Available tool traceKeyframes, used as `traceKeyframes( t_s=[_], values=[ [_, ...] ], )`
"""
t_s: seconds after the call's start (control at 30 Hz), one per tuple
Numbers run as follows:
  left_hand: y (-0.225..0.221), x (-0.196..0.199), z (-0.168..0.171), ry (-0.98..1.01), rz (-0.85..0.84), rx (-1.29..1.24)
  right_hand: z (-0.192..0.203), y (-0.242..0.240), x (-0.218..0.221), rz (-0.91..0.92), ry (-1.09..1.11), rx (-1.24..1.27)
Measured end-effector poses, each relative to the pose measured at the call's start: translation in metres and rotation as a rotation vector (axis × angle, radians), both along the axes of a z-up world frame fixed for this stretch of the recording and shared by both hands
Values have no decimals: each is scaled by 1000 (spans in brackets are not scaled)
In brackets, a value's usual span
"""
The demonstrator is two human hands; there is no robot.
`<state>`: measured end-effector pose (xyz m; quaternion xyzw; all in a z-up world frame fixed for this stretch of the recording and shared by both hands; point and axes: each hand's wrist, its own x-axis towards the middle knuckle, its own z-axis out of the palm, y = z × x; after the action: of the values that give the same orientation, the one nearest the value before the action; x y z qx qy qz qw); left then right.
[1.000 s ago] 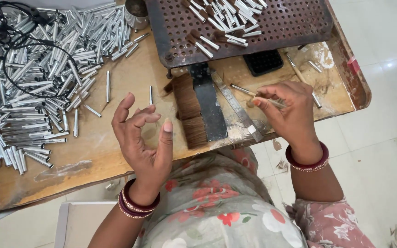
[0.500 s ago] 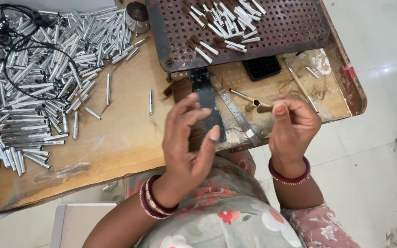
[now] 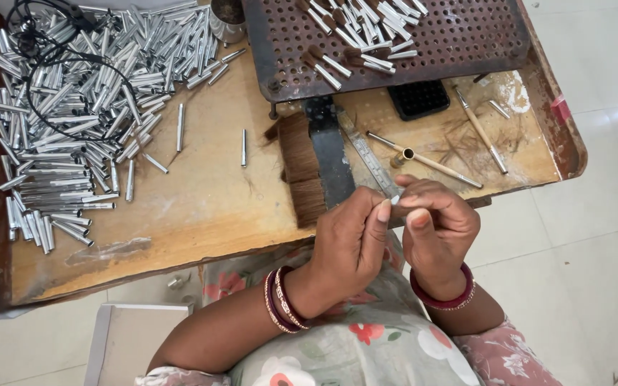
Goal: The recorder is assembling small silver tubes onto thin wooden sticks to manufacture brushes and placing them on a perforated tray.
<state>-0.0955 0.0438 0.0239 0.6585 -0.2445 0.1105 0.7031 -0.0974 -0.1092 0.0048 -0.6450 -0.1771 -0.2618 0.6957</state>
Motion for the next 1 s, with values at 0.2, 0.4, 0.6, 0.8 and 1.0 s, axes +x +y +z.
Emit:
traceKeyframes(
  t_s=[0.2, 0.4, 0.6, 0.8, 1.0],
  values=[
    [7, 0, 2, -48, 8, 27, -7, -19, 5, 70, -5, -269],
    [10, -7, -9, 79, 11, -34, -16, 6, 0, -218, -210, -472],
    [55, 21, 0, -283, 265, 663, -39, 11, 7, -286, -289, -377],
    [178, 116, -12, -76, 811, 1217, -43, -9, 17, -324, -265, -269],
    [190, 145, -41, -254, 943, 1317, -44, -12, 19, -335, -238, -310]
  ],
)
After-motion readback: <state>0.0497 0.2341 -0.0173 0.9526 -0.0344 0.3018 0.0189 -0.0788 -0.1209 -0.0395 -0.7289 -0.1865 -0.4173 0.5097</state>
